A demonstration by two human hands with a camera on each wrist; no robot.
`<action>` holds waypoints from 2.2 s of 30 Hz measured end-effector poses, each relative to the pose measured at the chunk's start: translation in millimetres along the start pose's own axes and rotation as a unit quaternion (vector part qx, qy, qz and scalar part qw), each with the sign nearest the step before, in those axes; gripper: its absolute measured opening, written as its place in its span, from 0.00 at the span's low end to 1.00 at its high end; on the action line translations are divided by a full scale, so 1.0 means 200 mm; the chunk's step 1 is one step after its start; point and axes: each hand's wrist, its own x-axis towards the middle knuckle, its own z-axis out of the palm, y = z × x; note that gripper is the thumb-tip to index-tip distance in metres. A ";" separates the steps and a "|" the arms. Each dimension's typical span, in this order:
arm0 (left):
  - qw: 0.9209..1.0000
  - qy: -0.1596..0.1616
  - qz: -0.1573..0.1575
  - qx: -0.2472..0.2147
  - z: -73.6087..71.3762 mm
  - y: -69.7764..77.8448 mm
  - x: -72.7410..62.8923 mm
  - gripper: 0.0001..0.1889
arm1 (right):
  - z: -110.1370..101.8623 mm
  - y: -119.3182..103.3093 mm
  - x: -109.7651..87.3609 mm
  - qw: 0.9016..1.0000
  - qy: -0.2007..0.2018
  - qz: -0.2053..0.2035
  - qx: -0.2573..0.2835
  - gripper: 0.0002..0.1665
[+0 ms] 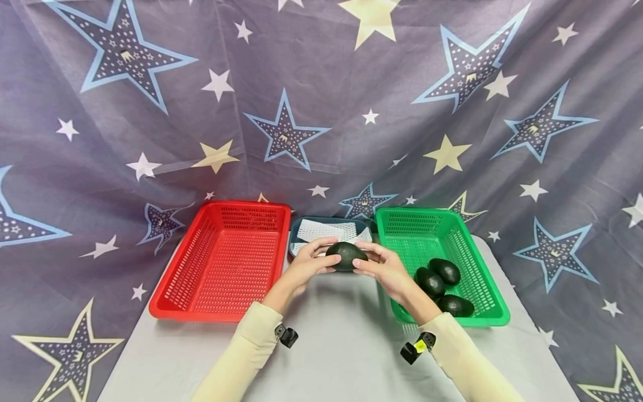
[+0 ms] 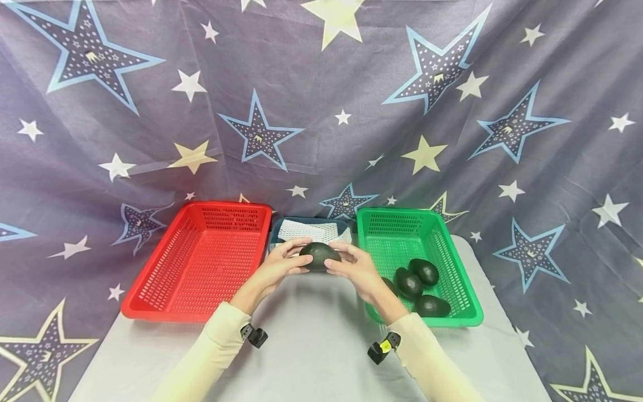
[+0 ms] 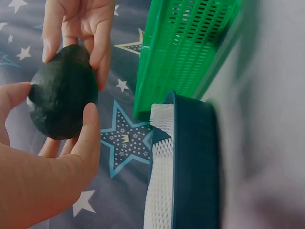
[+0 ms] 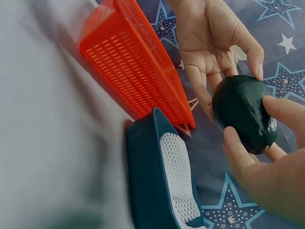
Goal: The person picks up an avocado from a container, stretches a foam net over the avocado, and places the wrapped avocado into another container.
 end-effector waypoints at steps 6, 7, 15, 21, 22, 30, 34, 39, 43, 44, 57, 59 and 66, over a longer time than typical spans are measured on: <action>0.999 0.035 -0.020 0.004 0.00 -0.05 -0.02 0.29 | 0.01 0.07 0.01 0.998 0.026 0.011 -0.049 0.32; 0.999 0.041 -0.023 0.006 0.00 -0.06 -0.02 0.28 | 0.01 0.08 0.02 0.998 0.029 0.012 -0.056 0.32; 0.995 0.084 -0.054 0.023 -0.01 -0.17 -0.03 0.27 | 0.06 0.20 0.02 0.990 0.062 0.010 -0.123 0.28; 0.991 0.103 -0.072 0.035 -0.01 -0.25 -0.04 0.28 | 0.10 0.27 0.03 0.987 0.078 0.012 -0.143 0.26; 0.991 0.107 -0.075 0.038 -0.01 -0.26 -0.04 0.28 | 0.10 0.29 0.03 0.986 0.081 0.013 -0.146 0.25; 0.986 0.129 -0.087 0.051 -0.01 -0.36 -0.04 0.30 | 0.12 0.38 0.05 0.977 0.089 0.014 -0.194 0.24; 0.985 0.135 -0.092 0.055 -0.01 -0.39 -0.04 0.30 | 0.13 0.40 0.05 0.976 0.086 0.017 -0.197 0.24; 0.984 0.139 -0.100 0.052 -0.02 -0.42 -0.03 0.30 | 0.13 0.44 0.06 0.975 0.090 0.010 -0.201 0.24; 0.983 0.144 -0.107 0.042 -0.03 -0.45 -0.02 0.31 | 0.13 0.48 0.08 0.973 0.097 0.005 -0.207 0.25; 0.983 0.145 -0.109 0.040 -0.03 -0.45 -0.02 0.31 | 0.13 0.49 0.09 0.974 0.097 0.006 -0.207 0.25; 0.982 0.142 -0.125 0.020 -0.05 -0.47 0.01 0.32 | 0.12 0.47 0.13 0.977 0.091 0.059 -0.184 0.26; 0.981 0.147 -0.125 0.020 -0.05 -0.47 0.01 0.32 | 0.12 0.46 0.13 0.978 0.091 0.066 -0.175 0.26; 0.980 0.151 -0.129 0.010 -0.06 -0.48 0.02 0.31 | 0.11 0.47 0.15 0.982 0.086 0.092 -0.138 0.28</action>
